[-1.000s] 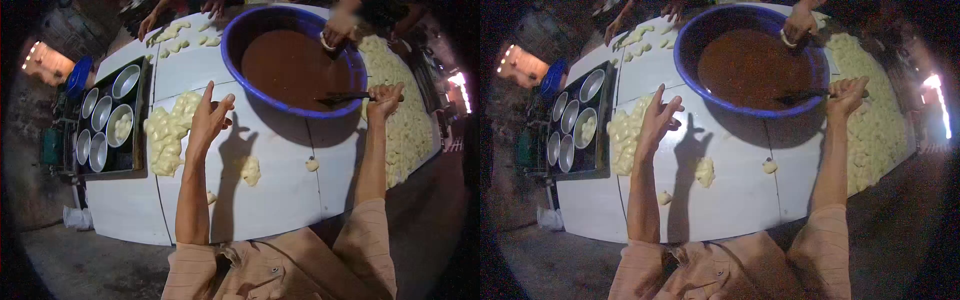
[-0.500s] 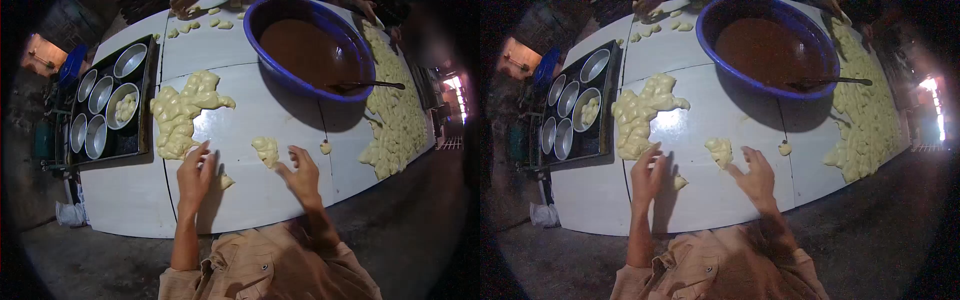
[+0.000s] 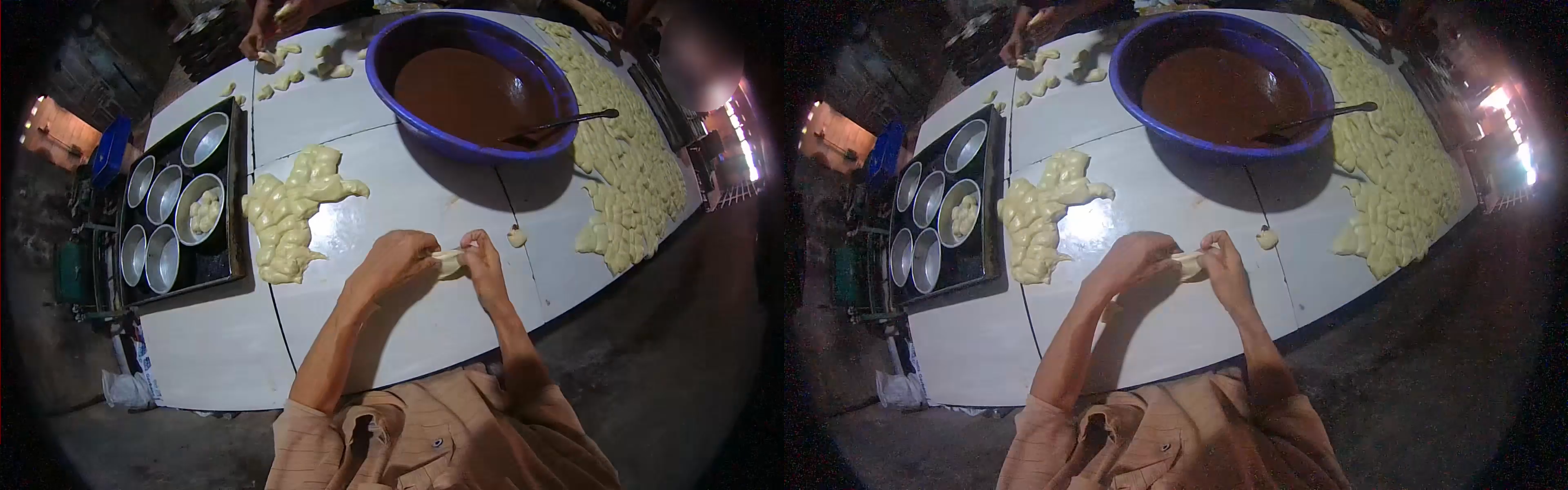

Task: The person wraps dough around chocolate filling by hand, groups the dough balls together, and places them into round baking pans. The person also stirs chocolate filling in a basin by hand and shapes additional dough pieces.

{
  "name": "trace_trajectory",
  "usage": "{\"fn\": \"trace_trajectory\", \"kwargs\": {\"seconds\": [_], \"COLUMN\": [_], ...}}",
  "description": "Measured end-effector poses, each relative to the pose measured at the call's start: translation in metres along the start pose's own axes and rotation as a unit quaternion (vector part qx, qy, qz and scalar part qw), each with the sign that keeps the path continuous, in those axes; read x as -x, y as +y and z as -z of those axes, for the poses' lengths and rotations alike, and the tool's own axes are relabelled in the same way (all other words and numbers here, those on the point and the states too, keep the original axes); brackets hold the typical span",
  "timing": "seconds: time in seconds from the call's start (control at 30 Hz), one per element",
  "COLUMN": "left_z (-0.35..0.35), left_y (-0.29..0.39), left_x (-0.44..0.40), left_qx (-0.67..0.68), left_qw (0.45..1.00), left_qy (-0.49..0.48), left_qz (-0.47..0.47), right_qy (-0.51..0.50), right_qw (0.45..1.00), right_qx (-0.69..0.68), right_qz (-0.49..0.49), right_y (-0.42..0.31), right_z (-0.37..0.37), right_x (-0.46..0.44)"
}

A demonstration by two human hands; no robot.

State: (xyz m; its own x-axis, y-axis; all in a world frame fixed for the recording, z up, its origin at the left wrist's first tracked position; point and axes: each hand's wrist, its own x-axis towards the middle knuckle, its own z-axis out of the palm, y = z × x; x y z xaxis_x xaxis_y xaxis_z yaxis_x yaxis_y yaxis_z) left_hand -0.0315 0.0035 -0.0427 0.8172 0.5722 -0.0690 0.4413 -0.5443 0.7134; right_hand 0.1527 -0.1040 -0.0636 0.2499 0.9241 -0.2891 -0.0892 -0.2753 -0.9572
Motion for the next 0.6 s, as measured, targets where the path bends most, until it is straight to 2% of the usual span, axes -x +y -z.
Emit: {"fn": "trace_trajectory", "kwargs": {"seconds": [0.03,0.13,0.17,0.27,0.3,0.33,0.37,0.47,0.6], "left_z": [0.008,0.010,0.013,0.015,0.021,0.025,0.009,0.011,0.008], "left_y": [0.015,0.025,0.028,0.029,0.034,0.036,0.019,0.034,0.034], "left_x": [0.006,0.018,0.021,0.031,0.034,0.038,0.041,0.046,0.045], "left_qx": [0.036,0.144,0.186,0.273,0.298,0.323,0.364,0.383,0.289], "left_qw": [0.999,0.986,0.976,0.947,0.934,0.920,0.909,0.901,0.933], "left_qy": [-0.003,0.026,0.033,0.057,0.059,0.061,0.087,0.118,0.119], "left_qz": [0.031,0.079,0.103,0.160,0.186,0.211,0.181,0.168,0.179], "right_qy": [-0.028,-0.063,-0.120,-0.198,-0.197,-0.189,-0.179,-0.177,-0.185], "right_qw": [0.997,0.995,0.990,0.980,0.977,0.979,0.981,0.979,0.978], "right_qx": [-0.066,-0.082,-0.057,0.013,-0.039,-0.051,-0.063,-0.084,-0.062], "right_qz": [0.011,0.006,-0.037,0.006,-0.069,-0.060,-0.050,-0.056,-0.074], "right_y": [-0.003,-0.020,-0.033,-0.028,-0.040,-0.041,-0.040,-0.040,-0.041], "right_z": [0.000,-0.012,-0.012,-0.017,-0.015,-0.016,-0.018,-0.022,-0.024], "right_x": [-0.001,-0.003,0.002,-0.009,-0.006,-0.007,-0.007,-0.006,-0.006]}}
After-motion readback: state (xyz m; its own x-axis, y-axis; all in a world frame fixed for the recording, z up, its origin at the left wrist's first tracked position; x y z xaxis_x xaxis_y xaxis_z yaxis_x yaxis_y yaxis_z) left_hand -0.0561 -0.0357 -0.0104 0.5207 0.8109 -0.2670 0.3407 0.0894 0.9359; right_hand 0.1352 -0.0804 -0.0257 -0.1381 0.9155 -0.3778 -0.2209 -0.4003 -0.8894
